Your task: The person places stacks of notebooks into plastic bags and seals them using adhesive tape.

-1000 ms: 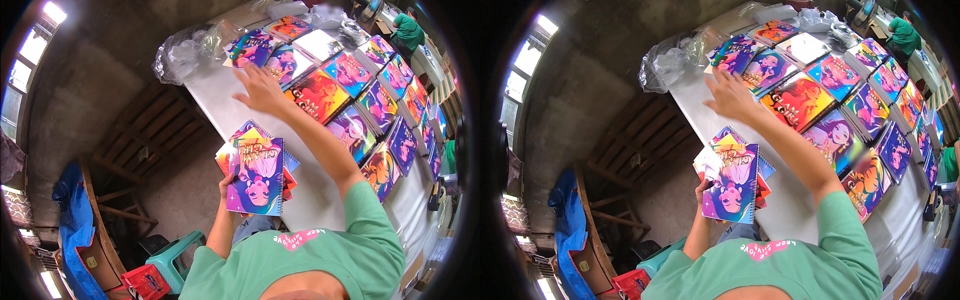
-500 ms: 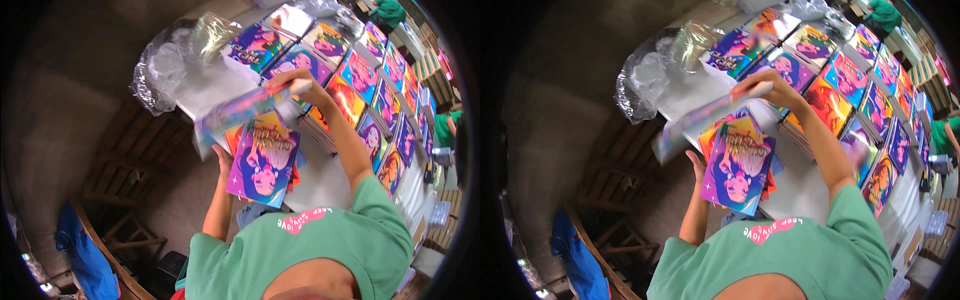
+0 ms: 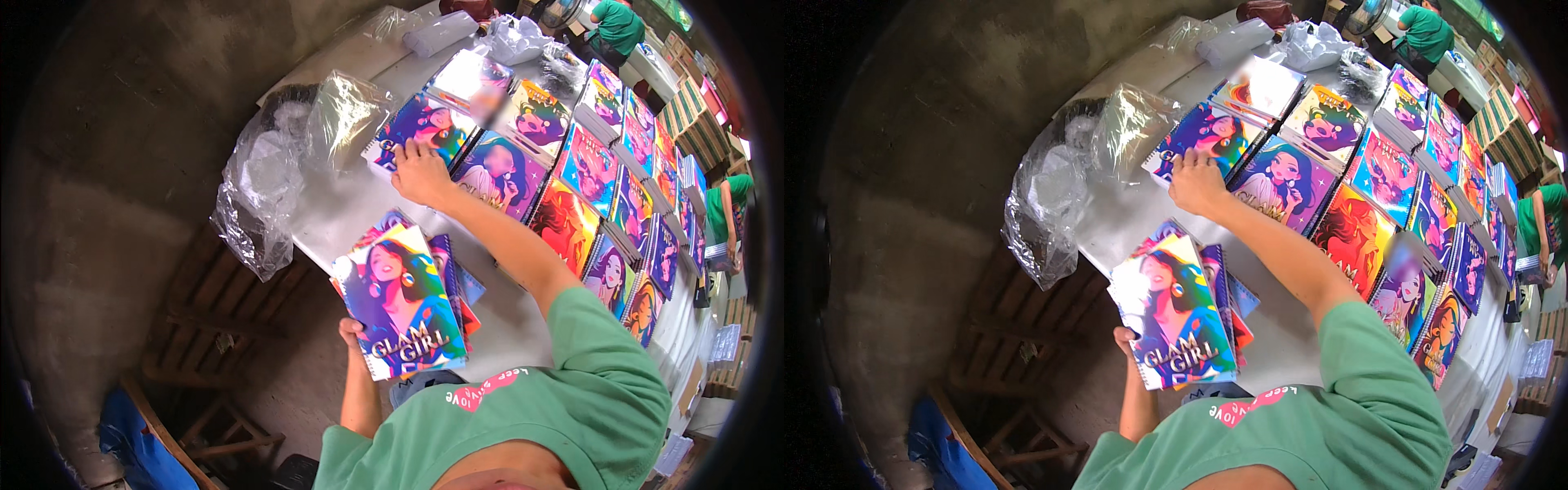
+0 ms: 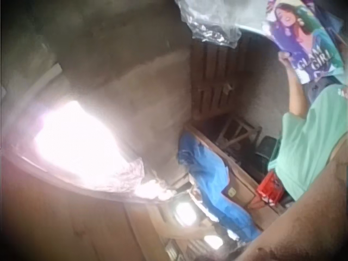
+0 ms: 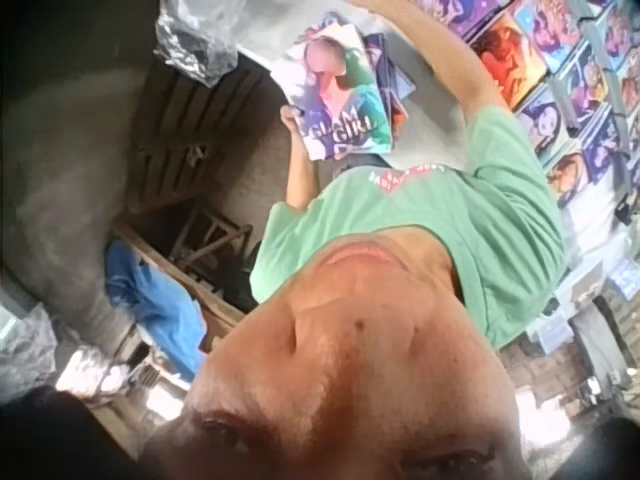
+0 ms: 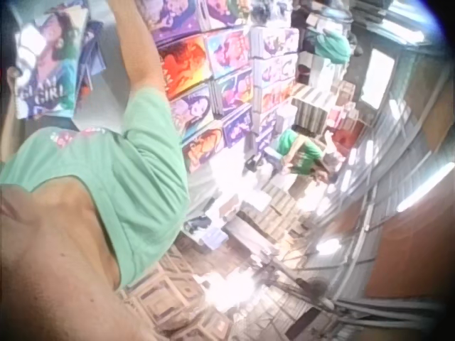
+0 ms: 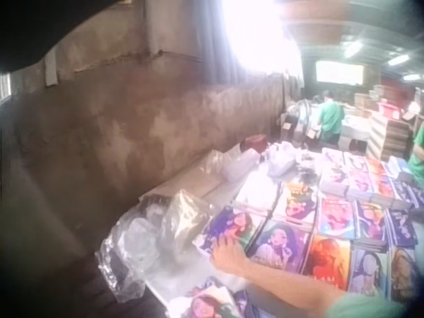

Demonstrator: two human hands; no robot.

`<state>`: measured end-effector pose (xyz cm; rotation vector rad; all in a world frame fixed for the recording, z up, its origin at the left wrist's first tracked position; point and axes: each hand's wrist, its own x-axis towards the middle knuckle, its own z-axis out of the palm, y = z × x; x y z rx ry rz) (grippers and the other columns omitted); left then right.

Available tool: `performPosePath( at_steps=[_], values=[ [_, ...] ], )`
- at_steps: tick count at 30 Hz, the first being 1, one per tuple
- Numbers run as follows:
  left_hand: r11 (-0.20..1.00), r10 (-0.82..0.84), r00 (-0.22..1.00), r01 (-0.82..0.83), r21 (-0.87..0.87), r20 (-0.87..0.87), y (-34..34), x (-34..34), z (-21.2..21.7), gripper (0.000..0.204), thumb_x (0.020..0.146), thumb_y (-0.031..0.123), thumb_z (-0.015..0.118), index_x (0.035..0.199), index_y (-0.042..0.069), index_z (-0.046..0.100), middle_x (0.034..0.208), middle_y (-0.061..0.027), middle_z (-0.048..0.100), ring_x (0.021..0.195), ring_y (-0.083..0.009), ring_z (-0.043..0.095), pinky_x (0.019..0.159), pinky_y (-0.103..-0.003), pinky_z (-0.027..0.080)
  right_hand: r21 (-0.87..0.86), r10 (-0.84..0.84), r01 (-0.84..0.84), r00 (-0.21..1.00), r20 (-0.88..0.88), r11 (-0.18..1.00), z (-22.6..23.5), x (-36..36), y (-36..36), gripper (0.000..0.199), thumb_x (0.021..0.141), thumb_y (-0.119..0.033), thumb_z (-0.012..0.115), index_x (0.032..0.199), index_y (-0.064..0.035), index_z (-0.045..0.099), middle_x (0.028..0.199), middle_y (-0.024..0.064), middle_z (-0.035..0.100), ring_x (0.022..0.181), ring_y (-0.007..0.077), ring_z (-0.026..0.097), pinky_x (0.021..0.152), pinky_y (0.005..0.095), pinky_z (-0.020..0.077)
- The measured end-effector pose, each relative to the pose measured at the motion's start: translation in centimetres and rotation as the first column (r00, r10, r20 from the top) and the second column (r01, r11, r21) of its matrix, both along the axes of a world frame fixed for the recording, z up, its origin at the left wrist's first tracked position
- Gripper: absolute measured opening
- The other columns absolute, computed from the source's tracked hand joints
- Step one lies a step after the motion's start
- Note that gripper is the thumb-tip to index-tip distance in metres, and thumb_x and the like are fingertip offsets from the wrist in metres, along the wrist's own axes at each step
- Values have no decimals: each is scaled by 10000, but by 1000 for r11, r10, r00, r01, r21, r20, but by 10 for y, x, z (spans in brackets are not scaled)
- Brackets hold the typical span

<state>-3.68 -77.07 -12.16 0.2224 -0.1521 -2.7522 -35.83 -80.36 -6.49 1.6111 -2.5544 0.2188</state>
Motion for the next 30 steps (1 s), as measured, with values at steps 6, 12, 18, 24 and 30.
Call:
performPosePath(
  at_steps=[6,12,18,24,30],
  values=[
    [994,-67,984,52,-96,-164,-52,-20,-9,804,571,193,555,1322,-38,386,1245,-198,523,1127,-349,515,992,-458,413,101,42,-32,995,-95,994,29,18,29,873,706,-407,738,1406,-115,305,1425,153,340,1327,326,305,1006,553,340],
    [997,-23,1000,22,-79,-11,-46,-37,6,806,593,227,575,1332,-25,375,1269,-210,499,1140,-359,504,995,-478,405,-8,33,-34,990,-140,999,-4,6,28,717,782,-326,682,1365,-66,355,1369,196,398,1260,348,392,998,500,363],
    [986,51,997,-42,-161,53,-33,-38,21,839,605,273,583,1360,-8,351,1334,-204,453,1190,-359,473,1028,-485,366,-23,76,-81,985,-152,996,2,3,30,759,736,-353,711,1353,-60,379,1356,197,416,1252,354,398,1016,481,351],
    [997,-23,999,26,-72,41,-35,-26,4,813,625,279,571,1356,-9,363,1301,-196,486,1159,-348,492,1018,-477,373,-37,109,-111,993,-48,993,-7,-5,35,825,734,-374,704,1400,-68,326,1406,211,358,1307,366,330,1061,471,297],
    [982,93,995,-84,-169,42,-25,-42,30,849,637,338,594,1386,31,339,1357,-178,440,1227,-329,440,1043,-476,348,-554,181,-30,958,221,832,20,-121,40,506,868,-267,560,1334,-100,450,1320,200,487,1160,358,520,986,402,406]
  ],
)
